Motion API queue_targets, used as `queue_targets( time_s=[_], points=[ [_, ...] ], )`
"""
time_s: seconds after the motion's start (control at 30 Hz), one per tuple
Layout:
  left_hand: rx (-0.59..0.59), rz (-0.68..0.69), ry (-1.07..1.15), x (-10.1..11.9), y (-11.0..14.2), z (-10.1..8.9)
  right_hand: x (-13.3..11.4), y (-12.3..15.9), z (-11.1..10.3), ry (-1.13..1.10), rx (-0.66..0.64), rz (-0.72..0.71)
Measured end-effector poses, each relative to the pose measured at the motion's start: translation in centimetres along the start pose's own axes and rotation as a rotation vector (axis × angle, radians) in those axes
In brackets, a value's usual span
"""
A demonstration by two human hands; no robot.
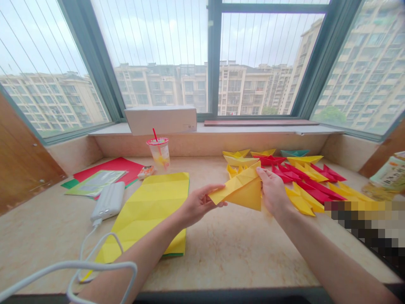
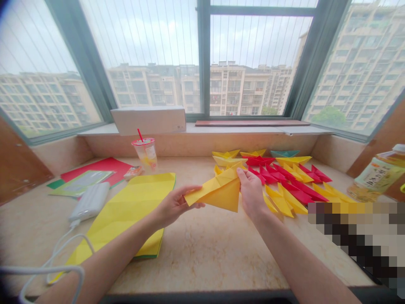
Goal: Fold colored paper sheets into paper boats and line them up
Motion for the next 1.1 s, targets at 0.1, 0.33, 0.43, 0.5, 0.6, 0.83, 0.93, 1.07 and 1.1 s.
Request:
queue_targets(
  time_s=[0.1, 0.33, 0.43, 0.5, 0.6, 0.83, 0.93, 1.07, 1.1],
  points=[
    [0.023, 0.025, -0.015, 0.6, 0.0, -0.1, 0.0, 0.1, 0.1, 0.004, -0.007, 0.004],
    [0.035, 0.041, -0.003, 1.3, 0.3, -0.2, 0.0, 0.0, 0.0, 0.025, -0.008, -0.002],
    [0.045, 0.053, -0.003, 1.4, 0.2, -0.3, 0.1, 0.0, 0.1, 0.043, -0.011, -0.008],
    [0.074, 0.035, -0.005, 1.3, 0.1, -0.5, 0.1, 0.1, 0.2, 0.051, -0.022, -0.003],
    [0.139, -0.012, 0.014, 1.1, -0.1, -1.0, 0.1, 0.4, 0.5, 0.048, -0.041, 0.008],
    [0.168, 0.011, 0.133, 1.4, -0.1, -1.4, 0.6, 0.6, 0.7, 0.073, -0.069, 0.057],
    [0.074, 0.066, 0.180, 1.7, 0.2, -0.9, 1.1, 0.5, 0.7, 0.064, -0.095, 0.102],
    [-0.062, 0.153, 0.183, 2.1, 0.7, 0.1, 1.7, 0.5, 0.7, 0.016, -0.110, 0.180],
    [-0.089, 0.170, 0.180, 2.2, 0.8, 0.4, 1.8, 0.5, 0.7, 0.009, -0.104, 0.196]
  ],
)
Point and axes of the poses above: each hand's wrist, its own y-axis away from the middle knuckle, its own z-axis out of the palm, x = y × z, the point moved 6 cm from there along -y, towards the middle knuckle
